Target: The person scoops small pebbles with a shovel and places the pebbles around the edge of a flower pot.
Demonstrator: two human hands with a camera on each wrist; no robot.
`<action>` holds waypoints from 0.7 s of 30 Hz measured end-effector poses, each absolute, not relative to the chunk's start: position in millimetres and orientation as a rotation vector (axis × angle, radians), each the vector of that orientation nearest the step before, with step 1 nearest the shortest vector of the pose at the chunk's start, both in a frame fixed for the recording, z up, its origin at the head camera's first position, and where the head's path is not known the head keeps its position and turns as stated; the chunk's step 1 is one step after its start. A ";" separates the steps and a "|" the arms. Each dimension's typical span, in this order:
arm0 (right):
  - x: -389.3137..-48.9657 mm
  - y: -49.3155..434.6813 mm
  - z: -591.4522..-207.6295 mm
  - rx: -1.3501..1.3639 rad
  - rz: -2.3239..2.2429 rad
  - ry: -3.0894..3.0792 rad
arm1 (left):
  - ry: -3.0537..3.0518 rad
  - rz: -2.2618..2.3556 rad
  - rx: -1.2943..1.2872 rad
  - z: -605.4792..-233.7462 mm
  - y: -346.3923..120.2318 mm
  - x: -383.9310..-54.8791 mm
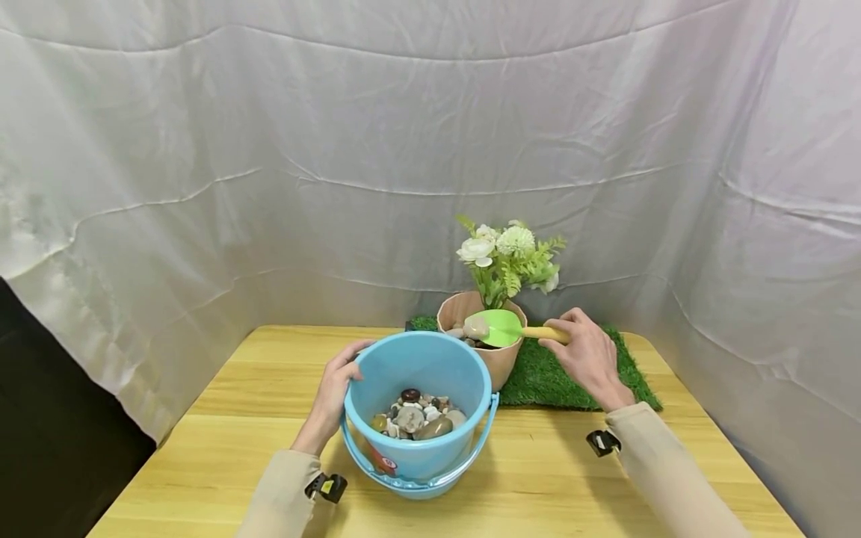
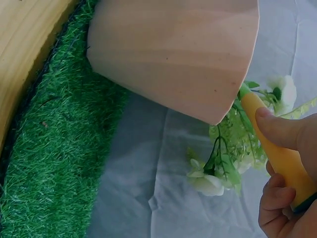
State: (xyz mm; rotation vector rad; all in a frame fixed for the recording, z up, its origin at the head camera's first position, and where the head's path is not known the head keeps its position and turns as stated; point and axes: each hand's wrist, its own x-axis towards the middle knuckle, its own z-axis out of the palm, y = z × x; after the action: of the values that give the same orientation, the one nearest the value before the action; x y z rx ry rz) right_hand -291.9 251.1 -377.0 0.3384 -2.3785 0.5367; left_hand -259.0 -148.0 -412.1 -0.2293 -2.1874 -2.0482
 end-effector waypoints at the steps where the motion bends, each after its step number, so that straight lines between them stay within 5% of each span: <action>1: -291.9 250.7 -376.9 0.338 0.536 -2.384 | -2.187 -2.051 -0.234 -412.1 -147.9 -259.2; 21: -287.5 250.9 -377.0 0.309 0.573 -2.424 | -2.186 -2.054 -0.244 -412.0 -148.5 -260.5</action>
State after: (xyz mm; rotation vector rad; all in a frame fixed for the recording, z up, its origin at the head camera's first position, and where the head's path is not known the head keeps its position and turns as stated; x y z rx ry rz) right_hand -287.5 250.9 -377.0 0.3088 -2.4242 0.5728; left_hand -260.5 -148.5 -412.0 -0.2437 -2.1859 -2.0539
